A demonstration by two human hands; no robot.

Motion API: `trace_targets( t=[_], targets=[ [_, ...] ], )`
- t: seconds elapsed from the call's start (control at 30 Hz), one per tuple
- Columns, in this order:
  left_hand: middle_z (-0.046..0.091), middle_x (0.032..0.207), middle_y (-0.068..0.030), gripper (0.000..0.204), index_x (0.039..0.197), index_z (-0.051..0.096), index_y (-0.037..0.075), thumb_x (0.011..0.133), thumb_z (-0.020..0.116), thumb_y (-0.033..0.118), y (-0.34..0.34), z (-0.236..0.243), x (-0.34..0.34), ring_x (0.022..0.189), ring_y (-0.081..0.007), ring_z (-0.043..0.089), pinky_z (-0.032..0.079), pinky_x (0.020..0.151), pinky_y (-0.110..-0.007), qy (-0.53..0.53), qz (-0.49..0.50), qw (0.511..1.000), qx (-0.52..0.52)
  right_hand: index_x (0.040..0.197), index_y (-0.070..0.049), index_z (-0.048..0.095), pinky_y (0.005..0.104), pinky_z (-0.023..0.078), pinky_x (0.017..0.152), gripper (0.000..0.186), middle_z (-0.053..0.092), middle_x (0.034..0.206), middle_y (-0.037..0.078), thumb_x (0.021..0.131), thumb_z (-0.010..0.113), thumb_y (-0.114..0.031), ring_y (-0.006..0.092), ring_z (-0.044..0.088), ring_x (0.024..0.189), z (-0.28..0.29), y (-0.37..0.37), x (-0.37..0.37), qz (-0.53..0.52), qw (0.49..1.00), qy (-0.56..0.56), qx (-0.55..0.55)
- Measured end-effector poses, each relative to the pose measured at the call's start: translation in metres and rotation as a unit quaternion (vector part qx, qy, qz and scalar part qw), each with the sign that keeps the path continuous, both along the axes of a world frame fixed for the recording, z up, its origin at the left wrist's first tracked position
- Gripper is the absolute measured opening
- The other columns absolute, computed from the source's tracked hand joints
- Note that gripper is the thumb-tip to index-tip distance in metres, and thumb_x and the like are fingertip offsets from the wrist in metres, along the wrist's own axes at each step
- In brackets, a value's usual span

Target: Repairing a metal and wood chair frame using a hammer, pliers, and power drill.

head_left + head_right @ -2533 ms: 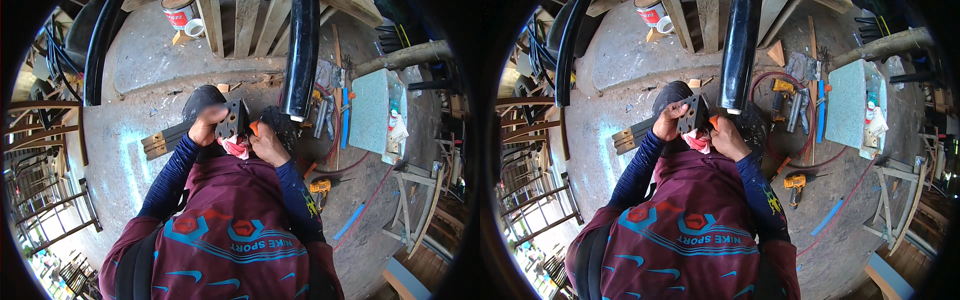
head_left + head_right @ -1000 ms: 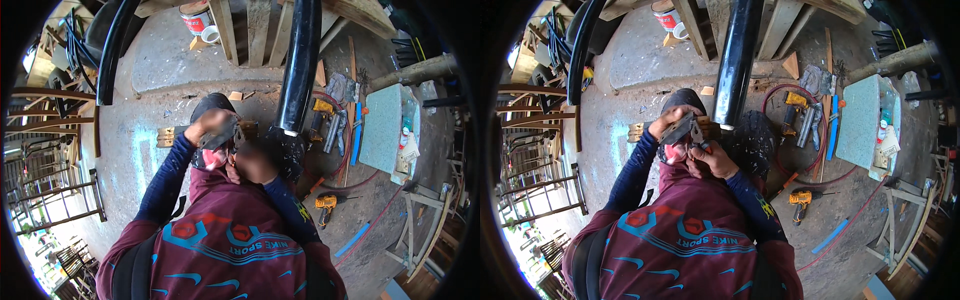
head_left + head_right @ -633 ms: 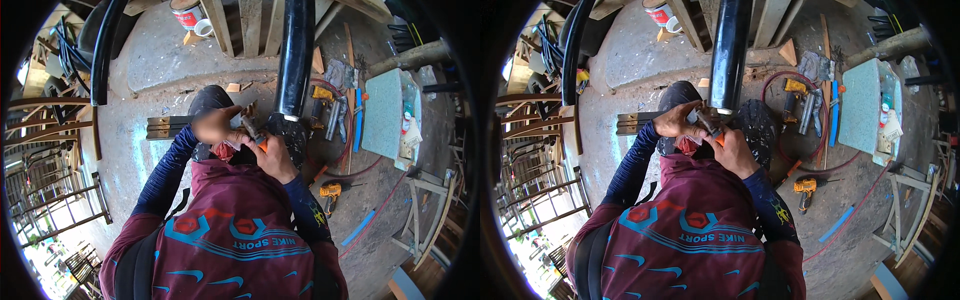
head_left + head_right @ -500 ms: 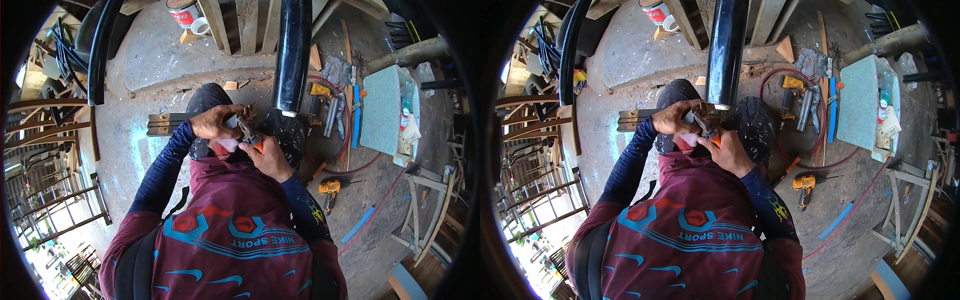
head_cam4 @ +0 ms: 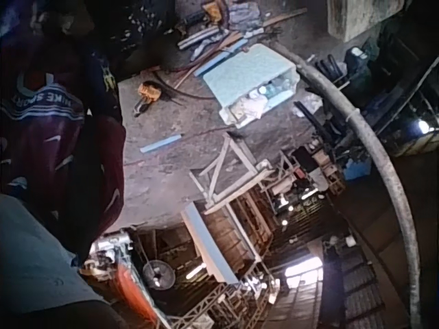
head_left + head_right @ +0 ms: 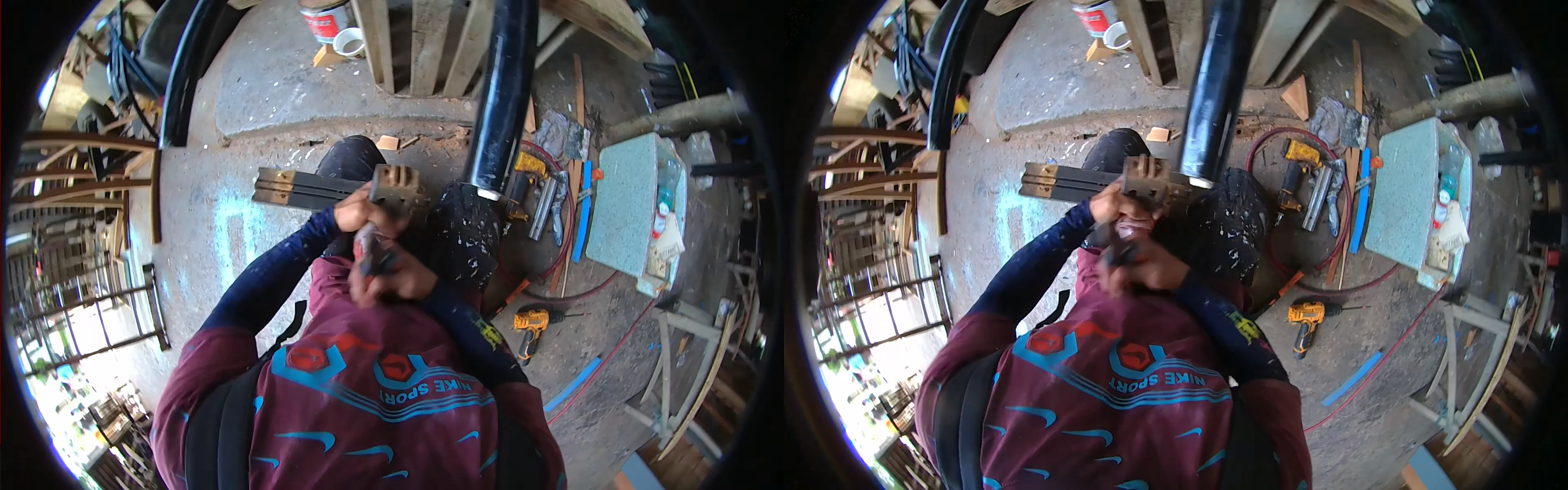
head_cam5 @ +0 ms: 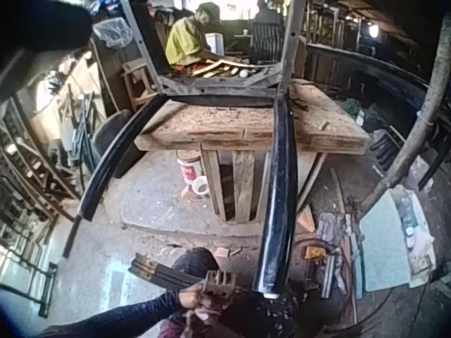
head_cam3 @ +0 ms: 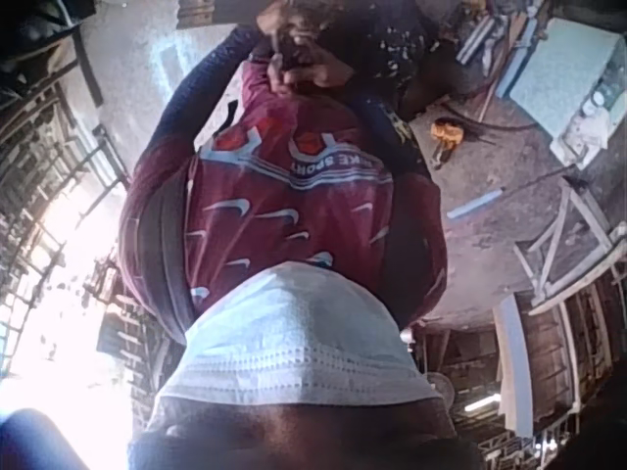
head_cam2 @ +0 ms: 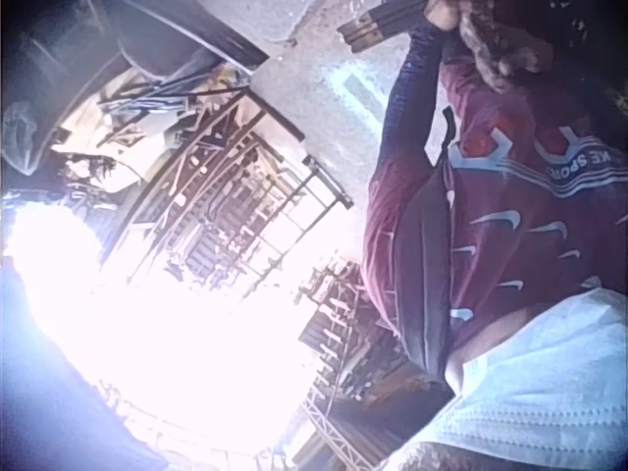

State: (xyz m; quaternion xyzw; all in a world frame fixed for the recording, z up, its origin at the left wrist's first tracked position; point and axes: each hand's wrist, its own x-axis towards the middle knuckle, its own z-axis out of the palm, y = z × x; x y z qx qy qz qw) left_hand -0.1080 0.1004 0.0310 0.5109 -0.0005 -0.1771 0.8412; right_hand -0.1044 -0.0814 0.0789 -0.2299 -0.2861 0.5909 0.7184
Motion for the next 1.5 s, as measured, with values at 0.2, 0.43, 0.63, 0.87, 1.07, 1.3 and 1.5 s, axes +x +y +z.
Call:
trace_targets(
  t=[0.2, 0.43, 0.63, 0.87, 1.07, 1.3, 1.5],
  targets=[
    [0.065, 0.1, -0.0111, 0.042, 0.116, 0.057, -0.003, 0.075, 0.061, -0.001, 0.007, -0.028, 0.011, 0.088, -0.0198, 0.065, 0.054, 0.079, -0.03, 0.019, 0.069, 0.997, -0.008, 0.1, -0.002, 0.067, 0.0318, 0.05, 0.07, 0.023, 0.067, 0.084, 0.004, 0.096, 0.07, -0.024, 0.0151, 0.063, 0.075, 0.042, 0.006, 0.011, -0.04, 0.994, -0.103, -0.007],
    [0.065, 0.092, -0.011, 0.034, 0.109, 0.059, -0.002, 0.075, 0.057, 0.001, 0.001, -0.018, 0.016, 0.075, -0.0163, 0.06, 0.049, 0.069, -0.027, 0.013, 0.109, 0.987, -0.118, 0.127, -0.001, 0.058, 0.0333, 0.057, 0.088, 0.027, 0.064, 0.112, 0.008, 0.104, 0.054, -0.015, 0.02, 0.066, 0.105, -0.021, -0.129, 0.047, -0.388, 0.853, -0.203, -0.283],
    [0.059, 0.089, -0.0086, 0.037, 0.11, 0.057, 0.0, 0.077, 0.057, 0.015, 0.006, -0.008, 0.019, 0.067, -0.0128, 0.047, 0.042, 0.065, -0.028, 0.071, 0.089, 0.963, -0.245, 0.127, -0.007, 0.056, 0.035, 0.059, 0.079, 0.031, 0.068, 0.108, 0.008, 0.098, 0.063, -0.016, 0.0218, 0.07, 0.103, -0.087, -0.285, -0.015, -0.417, 0.59, -0.009, -0.692],
    [0.06, 0.095, -0.0147, 0.046, 0.119, 0.052, 0.002, 0.078, 0.054, 0.022, 0.01, -0.002, 0.036, 0.075, -0.0234, 0.056, 0.05, 0.079, -0.041, 0.014, 0.12, 0.952, -0.281, 0.123, -0.008, 0.058, 0.0446, 0.053, 0.08, 0.028, 0.068, 0.108, 0.018, 0.096, 0.062, -0.015, 0.0374, 0.067, 0.099, -0.105, -0.276, -0.003, -0.395, 0.334, -0.492, -0.7],
    [0.065, 0.099, -0.0149, 0.05, 0.124, 0.053, -0.004, 0.082, 0.054, 0.025, 0.069, -0.084, 0.0, 0.09, -0.0304, 0.063, 0.051, 0.09, -0.044, -0.014, 0.202, 0.901, -0.383, 0.113, -0.003, 0.063, 0.0476, 0.048, 0.087, 0.041, 0.064, 0.101, 0.018, 0.08, 0.073, -0.026, 0.038, 0.06, 0.102, -0.027, -0.012, 0.078, -0.297, 0.609, -0.696, -0.239],
    [0.064, 0.09, -0.0144, 0.056, 0.125, 0.052, -0.003, 0.077, 0.057, 0.025, 0.073, -0.006, -0.065, 0.075, -0.0221, 0.059, 0.05, 0.074, -0.039, -0.026, 0.355, 0.934, -0.012, 0.135, -0.003, 0.052, 0.0497, 0.051, 0.094, 0.083, 0.053, 0.132, 0.025, 0.073, 0.08, -0.05, 0.0416, 0.057, 0.118, -0.057, 0.037, 0.059, -0.154, 0.59, -0.724, -0.323],
    [0.055, 0.072, -0.0134, 0.05, 0.109, 0.053, -0.002, 0.069, 0.062, 0.028, 0.005, 0.113, -0.063, 0.059, -0.0192, 0.047, 0.039, 0.058, -0.036, -0.022, 0.162, 0.958, -0.235, 0.12, -0.002, 0.061, 0.0501, 0.054, 0.089, 0.07, 0.059, 0.122, 0.019, 0.07, 0.083, -0.045, 0.0396, 0.064, 0.108, -0.019, -0.037, 0.097, -0.223, 0.564, -0.684, -0.405]
  ],
)
